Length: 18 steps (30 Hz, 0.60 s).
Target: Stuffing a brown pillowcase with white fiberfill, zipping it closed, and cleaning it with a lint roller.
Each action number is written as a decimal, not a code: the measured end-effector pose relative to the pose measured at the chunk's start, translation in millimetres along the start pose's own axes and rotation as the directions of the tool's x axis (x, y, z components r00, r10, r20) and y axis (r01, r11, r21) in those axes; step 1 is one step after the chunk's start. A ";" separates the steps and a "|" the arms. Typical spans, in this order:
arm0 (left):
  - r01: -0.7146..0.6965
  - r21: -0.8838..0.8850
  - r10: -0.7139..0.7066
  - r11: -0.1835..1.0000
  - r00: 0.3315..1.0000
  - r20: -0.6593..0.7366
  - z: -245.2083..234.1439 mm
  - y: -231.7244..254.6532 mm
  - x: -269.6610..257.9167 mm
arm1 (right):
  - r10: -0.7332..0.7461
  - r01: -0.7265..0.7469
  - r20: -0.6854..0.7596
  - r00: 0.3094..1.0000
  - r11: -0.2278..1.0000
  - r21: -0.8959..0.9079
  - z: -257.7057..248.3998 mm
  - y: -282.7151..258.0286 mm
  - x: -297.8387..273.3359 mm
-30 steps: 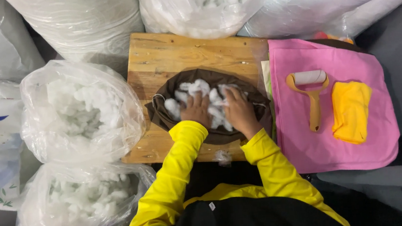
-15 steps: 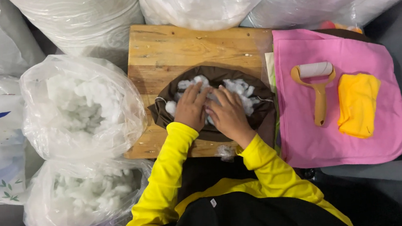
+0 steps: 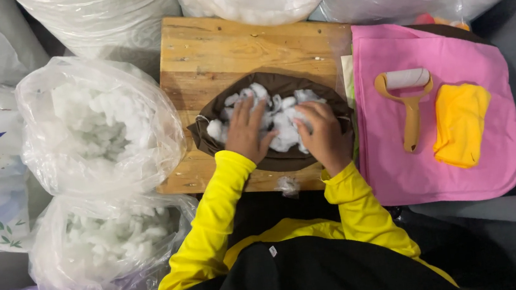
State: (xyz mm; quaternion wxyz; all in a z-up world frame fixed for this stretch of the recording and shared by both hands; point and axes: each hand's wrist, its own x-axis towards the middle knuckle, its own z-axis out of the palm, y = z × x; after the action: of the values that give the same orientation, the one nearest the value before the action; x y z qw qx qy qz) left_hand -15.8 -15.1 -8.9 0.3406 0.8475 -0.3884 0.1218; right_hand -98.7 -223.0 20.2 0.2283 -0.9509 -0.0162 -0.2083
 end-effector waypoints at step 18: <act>0.746 -0.124 -0.685 0.654 0.654 0.319 -13.5 -120.0 -18.1 | 0.640 -0.705 0.323 0.697 0.694 0.145 -50.8 77.3 1.8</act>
State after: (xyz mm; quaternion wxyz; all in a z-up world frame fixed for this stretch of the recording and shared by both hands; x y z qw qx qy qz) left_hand 61.8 60.3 -65.4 0.4118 0.8910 -0.0703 -0.1776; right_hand -107.1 -314.7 29.0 0.4066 -0.8694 0.2805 0.0148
